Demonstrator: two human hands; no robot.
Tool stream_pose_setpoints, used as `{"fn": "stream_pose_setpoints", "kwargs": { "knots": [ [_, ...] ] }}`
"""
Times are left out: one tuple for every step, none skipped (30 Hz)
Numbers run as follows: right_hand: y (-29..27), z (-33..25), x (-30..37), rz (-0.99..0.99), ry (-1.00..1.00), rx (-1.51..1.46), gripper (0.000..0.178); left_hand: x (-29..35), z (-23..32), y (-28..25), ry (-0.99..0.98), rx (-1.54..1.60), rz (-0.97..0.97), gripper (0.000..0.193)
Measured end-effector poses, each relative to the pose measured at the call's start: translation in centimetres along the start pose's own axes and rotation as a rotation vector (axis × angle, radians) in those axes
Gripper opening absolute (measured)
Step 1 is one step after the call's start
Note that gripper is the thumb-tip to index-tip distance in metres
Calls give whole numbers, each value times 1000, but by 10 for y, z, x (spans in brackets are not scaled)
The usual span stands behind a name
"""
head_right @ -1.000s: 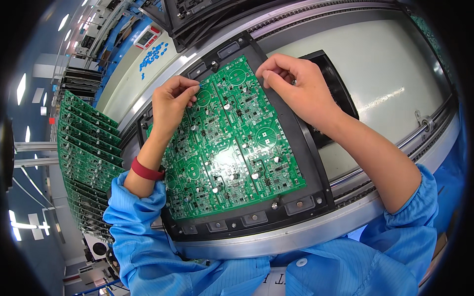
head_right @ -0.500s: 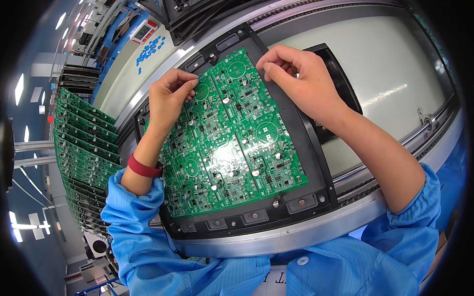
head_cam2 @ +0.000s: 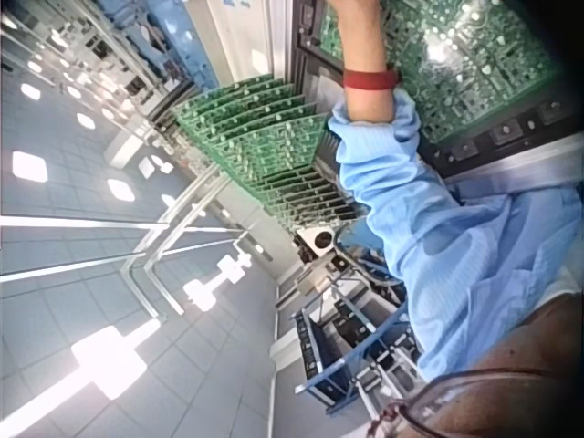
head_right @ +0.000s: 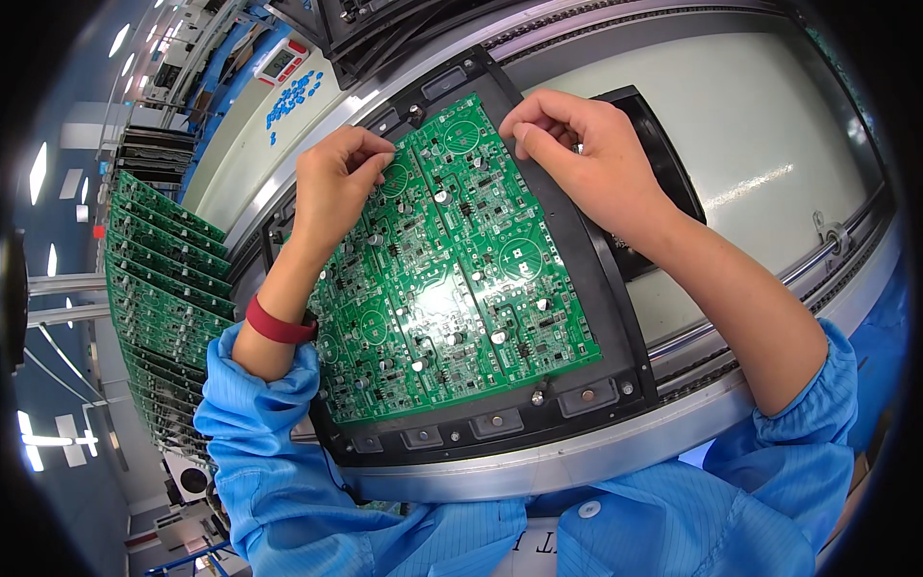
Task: The person assembles electronic circuit boards by inserting small metal components into a board panel by hand, placing blue caps onto the board, and sliding the board fixture along the assembly line.
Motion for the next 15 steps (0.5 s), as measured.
{"fn": "stream_pose_setpoints", "kwargs": {
  "knots": [
    [0, 0, 0, -18, 8, 14, 12, 0, -1, 0, -12, 4, 10, 6],
    [1, 1, 0, -37, 16, 29, 12, 1, -2, 0, -25, 8, 19, 6],
    [2, 1, 1, -55, 24, 43, 13, 1, -3, 1, -37, 13, 28, 6],
    [2, 1, 1, -53, 24, 42, 13, 1, -3, 1, -36, 11, 26, 6],
    [1, 1, 0, -36, 18, 36, 12, 1, -3, 1, -51, 43, 37, 6],
    [1, 1, 0, -20, 12, 29, 12, 2, -4, 0, -65, 75, 47, 5],
    [0, 0, 0, -3, 6, 22, 12, 2, -4, 0, -80, 106, 56, 5],
    [-1, 0, 0, 14, 0, 14, 11, 2, -5, -1, -94, 137, 66, 6],
    [-1, 1, 0, 19, 1, 12, 11, 2, -5, 1, -93, 135, 62, 6],
    [-1, 1, 0, 19, -1, 13, 11, 3, -5, 1, -99, 137, 77, 5],
    [0, 1, 0, 20, -4, 13, 11, 4, -5, 1, -105, 138, 92, 5],
    [-1, 0, 0, 20, -6, 14, 11, 5, -6, 1, -111, 140, 108, 5],
    [-1, 0, 0, 20, -9, 15, 11, 5, -6, 0, -116, 143, 123, 5],
    [-2, 0, 0, 22, -8, 13, 11, 5, -6, 1, -116, 142, 121, 5],
    [-1, 1, 0, 2, 3, 29, 11, 4, -4, 1, -96, 117, 113, 5]
  ]
}}
Point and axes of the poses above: each hand's wrist, its own x-axis away from the middle knuckle, its own y-axis out of the palm, z = x × y, the point moved 8 cm from there along -x, towards the middle knuckle, and after that the axes turned 10 degrees about -y, right-handed, at the moved point
